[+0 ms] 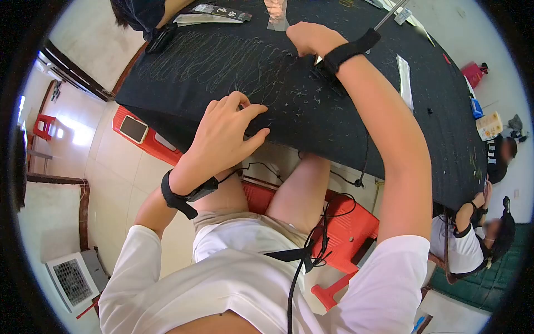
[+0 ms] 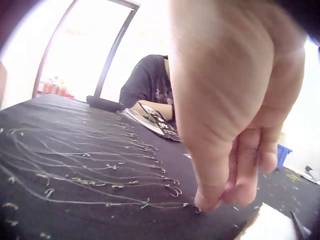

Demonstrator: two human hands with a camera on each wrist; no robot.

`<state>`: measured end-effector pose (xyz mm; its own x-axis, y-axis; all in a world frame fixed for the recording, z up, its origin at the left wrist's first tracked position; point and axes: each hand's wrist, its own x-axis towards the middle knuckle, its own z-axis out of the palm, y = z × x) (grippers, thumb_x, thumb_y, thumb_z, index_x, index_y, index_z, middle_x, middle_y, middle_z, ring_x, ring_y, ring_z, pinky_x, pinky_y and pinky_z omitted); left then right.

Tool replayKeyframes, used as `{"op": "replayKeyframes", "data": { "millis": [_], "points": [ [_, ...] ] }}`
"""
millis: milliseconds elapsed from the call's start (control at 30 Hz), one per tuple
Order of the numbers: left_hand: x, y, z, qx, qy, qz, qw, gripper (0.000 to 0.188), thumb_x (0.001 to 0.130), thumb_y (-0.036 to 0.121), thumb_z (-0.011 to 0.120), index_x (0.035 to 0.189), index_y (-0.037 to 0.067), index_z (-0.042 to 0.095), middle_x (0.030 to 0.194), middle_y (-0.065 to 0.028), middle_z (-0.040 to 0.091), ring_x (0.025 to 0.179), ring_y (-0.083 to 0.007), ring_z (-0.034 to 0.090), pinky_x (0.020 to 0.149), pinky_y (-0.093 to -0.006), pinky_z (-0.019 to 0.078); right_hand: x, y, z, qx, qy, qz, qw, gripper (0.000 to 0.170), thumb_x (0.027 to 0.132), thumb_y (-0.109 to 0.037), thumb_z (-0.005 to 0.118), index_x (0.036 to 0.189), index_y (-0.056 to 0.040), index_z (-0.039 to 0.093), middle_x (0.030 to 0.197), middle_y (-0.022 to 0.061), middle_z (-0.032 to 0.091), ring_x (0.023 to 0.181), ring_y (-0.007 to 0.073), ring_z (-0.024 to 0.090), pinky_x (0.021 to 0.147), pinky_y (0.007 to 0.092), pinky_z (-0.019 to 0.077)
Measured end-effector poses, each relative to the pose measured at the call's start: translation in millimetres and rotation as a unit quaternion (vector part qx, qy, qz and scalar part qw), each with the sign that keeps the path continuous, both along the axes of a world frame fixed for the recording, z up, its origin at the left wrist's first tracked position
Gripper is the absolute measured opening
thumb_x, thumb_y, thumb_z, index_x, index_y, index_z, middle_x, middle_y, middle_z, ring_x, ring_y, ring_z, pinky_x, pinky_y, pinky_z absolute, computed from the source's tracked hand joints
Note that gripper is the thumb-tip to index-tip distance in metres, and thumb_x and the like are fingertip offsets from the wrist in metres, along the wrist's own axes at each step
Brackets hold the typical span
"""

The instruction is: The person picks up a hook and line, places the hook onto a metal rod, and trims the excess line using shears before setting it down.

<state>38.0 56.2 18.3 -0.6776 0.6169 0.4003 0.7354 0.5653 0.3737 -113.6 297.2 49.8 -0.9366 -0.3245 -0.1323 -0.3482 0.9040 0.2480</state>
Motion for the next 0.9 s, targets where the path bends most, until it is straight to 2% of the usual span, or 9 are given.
{"op": "replayKeyframes", "data": {
  "millis": [133,233,267,467,600,667,733,833,900],
  "points": [
    [-2,5,-1,0.028,0.016,0.004,0.999,0.032,0.071,0.022,0.065,0.098,0.006,0.062,0.089,-0.0105,0.052,0.085,-0.0239,0.052,0.077,-0.0333,0.0389,43,-24,22,0.1,0.128,0.063,0.985,0.014,0.069,-0.001,0.058,0.08,-0.0046,0.065,0.078,0.0158,0.064,0.076,0.03,0.064,0.061,0.0377,0.0523],
    [-4,8,3,0.016,0.001,-0.008,1.0,0.031,0.069,0.019,0.066,0.097,0.006,0.063,0.089,-0.011,0.052,0.084,-0.0266,0.052,0.075,-0.0346,0.0395,65,-14,19,-0.041,0.171,0.115,0.978,0.007,0.069,-0.007,0.06,0.074,-0.0046,0.064,0.075,0.0162,0.063,0.074,0.0308,0.063,0.062,0.039,0.0519],
    [-2,9,6,0.01,0.001,0.004,1.0,0.03,0.069,0.019,0.065,0.097,0.006,0.063,0.089,-0.0111,0.053,0.084,-0.0276,0.052,0.075,-0.0353,0.0397,81,-13,27,-0.097,0.108,0.081,0.986,0.012,0.074,-0.015,0.057,0.075,-0.0038,0.06,0.079,0.0128,0.056,0.079,0.0319,0.057,0.069,0.0403,0.0477],
    [7,22,22,0.01,-0.02,-0.008,1.0,0.032,0.071,0.013,0.064,0.101,0.005,0.06,0.094,-0.0108,0.052,0.081,-0.026,0.05,0.075,-0.0336,0.0384,188,50,26,-0.272,0.116,0.077,0.952,0.01,0.077,-0.014,0.058,0.075,-0.0048,0.058,0.074,0.0101,0.054,0.072,0.0278,0.056,0.063,0.0347,0.0461],
    [8,34,23,0.009,-0.065,-0.014,0.998,0.026,0.072,0.007,0.062,0.098,0.005,0.061,0.094,-0.0079,0.051,0.078,-0.0218,0.048,0.073,-0.0307,0.0394,250,125,23,-0.363,0.153,-0.081,0.915,0.004,0.078,-0.007,0.061,0.079,-0.0035,0.061,0.072,0.004,0.056,0.062,0.013,0.057,0.054,0.0239,0.0452],
    [6,39,23,0.015,-0.067,-0.023,0.997,0.025,0.072,0.005,0.061,0.097,0.004,0.061,0.093,-0.0076,0.051,0.078,-0.021,0.047,0.072,-0.0299,0.0397,277,174,19,-0.398,0.18,-0.257,0.862,0.008,0.079,-0.009,0.061,0.081,-0.0013,0.062,0.068,0.0004,0.059,0.058,0.0039,0.053,0.052,0.0194,0.0424],
    [4,43,24,0.038,-0.067,-0.046,0.996,0.024,0.071,0.001,0.06,0.095,0.004,0.061,0.093,-0.0073,0.051,0.079,-0.02,0.047,0.069,-0.0285,0.0402,302,229,17,-0.361,0.22,-0.381,0.822,0.014,0.077,-0.013,0.062,0.08,-0.0002,0.062,0.065,0.0055,0.062,0.059,0.0096,0.058,0.055,0.0236,0.0453],
    [5,49,29,0.031,-0.076,-0.06,0.995,0.023,0.071,0.0,0.059,0.094,0.003,0.061,0.093,-0.0073,0.051,0.08,-0.0198,0.048,0.068,-0.0281,0.0404,339,318,1,-0.285,0.346,-0.443,0.777,0.015,0.074,-0.016,0.063,0.082,-0.0027,0.064,0.069,0.009,0.064,0.061,0.0154,0.061,0.057,0.0268,0.0468],
    [3,56,27,0.04,-0.076,-0.072,0.994,0.024,0.071,-0.001,0.058,0.094,0.003,0.06,0.093,-0.0068,0.051,0.078,-0.0185,0.047,0.068,-0.0278,0.0398,354,351,-8,-0.209,0.356,-0.46,0.786,0.013,0.075,-0.008,0.06,0.087,-0.0044,0.064,0.061,0.0027,0.059,0.057,0.0116,0.056,0.056,0.0248,0.0447]
  ]
}}
